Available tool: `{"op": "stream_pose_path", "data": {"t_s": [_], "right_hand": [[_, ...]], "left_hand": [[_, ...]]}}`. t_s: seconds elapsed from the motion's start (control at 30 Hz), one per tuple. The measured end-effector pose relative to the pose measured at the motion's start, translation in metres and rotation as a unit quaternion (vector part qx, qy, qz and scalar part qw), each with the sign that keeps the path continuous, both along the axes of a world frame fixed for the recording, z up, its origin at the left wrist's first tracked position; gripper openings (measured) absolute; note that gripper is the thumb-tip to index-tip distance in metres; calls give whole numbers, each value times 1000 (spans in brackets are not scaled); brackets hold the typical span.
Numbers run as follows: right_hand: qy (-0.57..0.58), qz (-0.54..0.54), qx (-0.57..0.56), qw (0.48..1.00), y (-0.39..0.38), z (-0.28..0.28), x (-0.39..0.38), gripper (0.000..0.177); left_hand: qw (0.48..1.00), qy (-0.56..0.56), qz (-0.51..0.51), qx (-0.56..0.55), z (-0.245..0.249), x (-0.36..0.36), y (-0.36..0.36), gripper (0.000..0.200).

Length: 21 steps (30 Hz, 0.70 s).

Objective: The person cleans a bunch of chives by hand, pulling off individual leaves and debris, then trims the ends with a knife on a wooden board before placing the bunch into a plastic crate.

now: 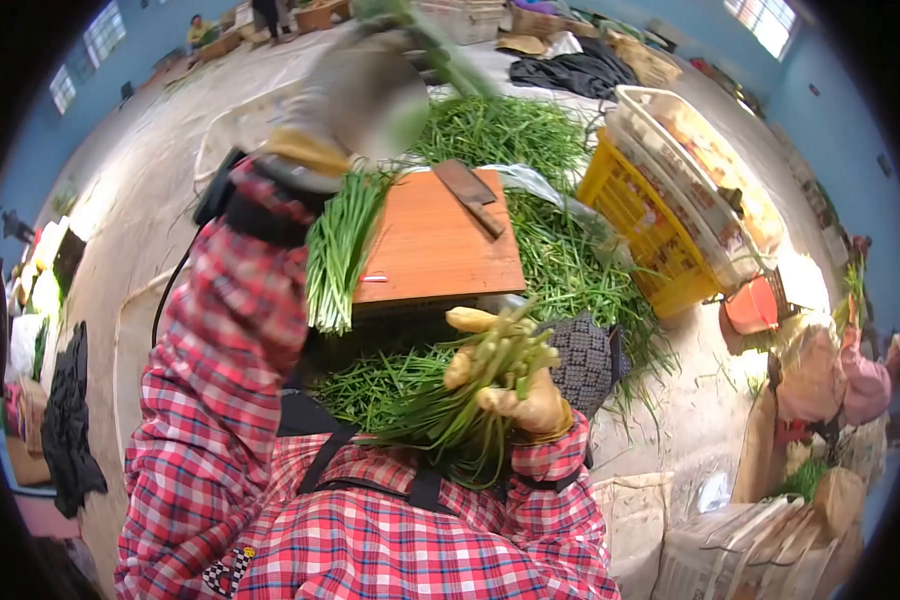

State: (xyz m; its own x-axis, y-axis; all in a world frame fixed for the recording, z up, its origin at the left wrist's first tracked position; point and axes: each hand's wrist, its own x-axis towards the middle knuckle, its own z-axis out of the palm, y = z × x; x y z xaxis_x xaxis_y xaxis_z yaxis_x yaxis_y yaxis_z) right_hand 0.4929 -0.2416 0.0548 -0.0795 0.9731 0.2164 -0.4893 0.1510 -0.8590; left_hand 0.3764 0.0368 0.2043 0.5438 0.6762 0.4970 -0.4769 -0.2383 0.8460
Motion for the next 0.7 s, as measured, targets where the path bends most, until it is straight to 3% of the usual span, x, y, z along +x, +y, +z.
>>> {"op": "stream_pose_path", "data": {"t_s": [0.03,0.07,0.1,0.13,0.17,0.2,0.23,0.3,0.37,0.43,0.5,0.57,0.7], "right_hand": [[5,8,-3,1000,-1,7,-9,84],[29,2,5,1000,0,5,-9,84],[59,-12,10,998,2,4,-7,84],[95,-33,0,995,2,2,-4,84],[132,-55,-8,990,2,0,0,85],[165,-68,-11,984,5,-3,5,86],[190,-82,-8,978,8,-9,11,86],[198,-86,7,976,17,-9,10,85],[219,-94,-4,971,22,-9,1,80],[204,-196,-63,957,25,-2,-7,75],[152,-196,-75,966,26,-19,-1,71],[55,-206,-105,971,29,-33,2,63],[29,-177,-123,976,22,-33,0,52]], "left_hand": [[995,86,41,42,-1,19,4,40],[943,222,200,144,-11,34,-9,50],[932,241,217,161,-34,41,-18,54],[956,200,132,167,-48,29,-44,54],[959,245,-13,143,-75,25,-48,55],[956,236,-175,18,-96,16,-74,55],[923,298,-244,-27,-103,5,-107,57],[906,256,-330,72,-151,-9,-139,60],[852,224,-383,-277,-177,-30,-175,60],[859,206,-349,-313,-186,-37,-182,58],[865,189,-319,-339,-190,-42,-185,57],[859,132,-238,-433,-192,-47,-184,53],[884,154,-181,-402,-196,-56,-185,45]]}}
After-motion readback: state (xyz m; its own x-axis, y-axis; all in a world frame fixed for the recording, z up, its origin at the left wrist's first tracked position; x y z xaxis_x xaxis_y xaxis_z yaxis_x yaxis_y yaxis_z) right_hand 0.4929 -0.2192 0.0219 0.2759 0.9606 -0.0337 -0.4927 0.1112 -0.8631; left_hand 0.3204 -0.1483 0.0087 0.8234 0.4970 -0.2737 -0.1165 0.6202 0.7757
